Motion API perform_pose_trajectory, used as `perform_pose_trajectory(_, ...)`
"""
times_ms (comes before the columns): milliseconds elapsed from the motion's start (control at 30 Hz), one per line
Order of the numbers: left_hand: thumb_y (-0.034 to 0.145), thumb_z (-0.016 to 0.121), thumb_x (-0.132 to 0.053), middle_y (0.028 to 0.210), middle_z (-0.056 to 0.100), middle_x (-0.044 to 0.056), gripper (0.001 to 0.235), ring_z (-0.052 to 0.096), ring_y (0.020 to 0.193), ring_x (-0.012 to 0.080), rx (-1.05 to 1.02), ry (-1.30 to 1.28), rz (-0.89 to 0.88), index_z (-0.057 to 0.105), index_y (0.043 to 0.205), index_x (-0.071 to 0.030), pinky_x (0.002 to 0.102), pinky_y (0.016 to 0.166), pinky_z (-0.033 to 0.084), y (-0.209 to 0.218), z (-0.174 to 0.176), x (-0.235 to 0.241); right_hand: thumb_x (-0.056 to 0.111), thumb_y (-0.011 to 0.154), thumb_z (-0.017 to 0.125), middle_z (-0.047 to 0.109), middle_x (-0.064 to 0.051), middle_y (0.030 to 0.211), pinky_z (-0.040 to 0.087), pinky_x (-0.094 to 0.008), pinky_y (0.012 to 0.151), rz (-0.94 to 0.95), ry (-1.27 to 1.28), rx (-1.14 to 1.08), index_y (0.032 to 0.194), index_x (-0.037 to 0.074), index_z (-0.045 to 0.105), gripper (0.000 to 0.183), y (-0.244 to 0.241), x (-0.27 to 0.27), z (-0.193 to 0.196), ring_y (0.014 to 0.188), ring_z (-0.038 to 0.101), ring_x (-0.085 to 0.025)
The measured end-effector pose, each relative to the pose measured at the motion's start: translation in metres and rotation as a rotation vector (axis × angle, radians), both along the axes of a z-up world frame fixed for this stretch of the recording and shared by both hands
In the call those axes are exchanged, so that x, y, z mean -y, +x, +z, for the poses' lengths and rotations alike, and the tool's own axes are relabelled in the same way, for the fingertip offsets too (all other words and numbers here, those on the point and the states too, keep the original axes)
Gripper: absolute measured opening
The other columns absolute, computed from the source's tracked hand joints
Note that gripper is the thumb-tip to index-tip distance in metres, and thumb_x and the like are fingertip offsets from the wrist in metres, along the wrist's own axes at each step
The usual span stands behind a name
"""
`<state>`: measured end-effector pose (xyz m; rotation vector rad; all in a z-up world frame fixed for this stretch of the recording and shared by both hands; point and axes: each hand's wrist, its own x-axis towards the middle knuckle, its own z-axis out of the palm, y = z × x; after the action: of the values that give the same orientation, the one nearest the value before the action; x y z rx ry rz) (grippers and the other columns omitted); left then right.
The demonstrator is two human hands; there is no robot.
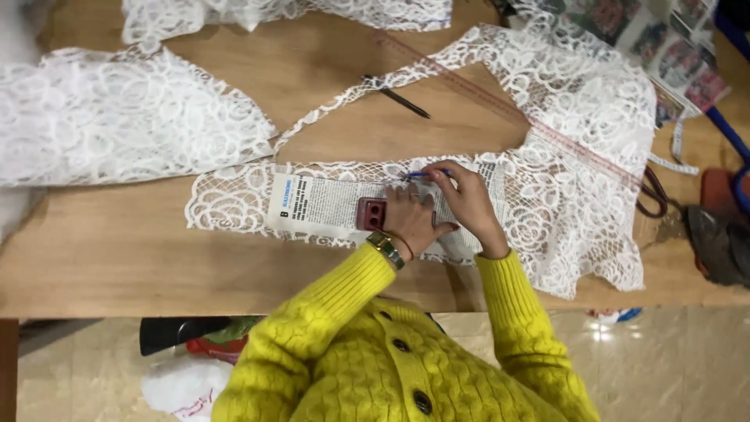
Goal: The person lays a piece of white lace fabric on a wooden table and places a newspaper on top of it. They then use a ruler and a pen to mark measurements on the newspaper and the lace fabric.
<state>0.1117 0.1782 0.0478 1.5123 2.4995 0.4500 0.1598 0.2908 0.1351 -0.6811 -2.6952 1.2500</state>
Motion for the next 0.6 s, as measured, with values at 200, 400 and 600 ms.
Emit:
perform_pose_trajectory(200, 0.074, 0.049, -0.085, 0.112, 0.068, 0.027, 0.09, 0.063, 0.102, 0.046, 0.037, -0.106, 0.02, 0.071, 0.121, -0.011, 0.06, 0.098, 0.032, 0.007, 0.004, -0.01, 0.018, 0.107, 0.056, 0.077, -0.013, 0.098, 0.053, -0.05, 0.095, 0.016, -0.029, 0.027, 0.117, 0.012, 0.072, 0.02, -0.001, -0.002, -0.008, 0.106, 0.071, -0.036)
perform_pose_trajectory(400, 0.073, 0.045, -0.088, 0.116, 0.064, 0.024, 0.096, 0.062, 0.097, 0.0456, 0.057, -0.143, -0.003, 0.067, 0.128, -0.013, 0.052, 0.086, 0.036, 0.003, 0.005, -0.014, 0.017, 0.108, 0.054, 0.077, -0.015, 0.096, 0.053, -0.051, 0.094, 0.042, -0.042, 0.026, 0.117, 0.009, 0.072, 0.022, -0.003, -0.007, -0.003, 0.102, 0.071, -0.039)
perform_pose_trajectory(600, 0.069, 0.05, -0.089, 0.11, 0.063, 0.028, 0.093, 0.062, 0.092, 0.0449, -0.013, -0.12, 0.032, 0.072, 0.11, -0.009, 0.047, 0.08, 0.038, 0.007, -0.001, -0.014, 0.016, 0.108, 0.053, 0.076, -0.017, 0.096, 0.052, -0.052, 0.093, 0.065, -0.064, 0.036, 0.118, 0.008, 0.071, 0.022, -0.002, -0.012, -0.005, 0.102, 0.071, -0.04)
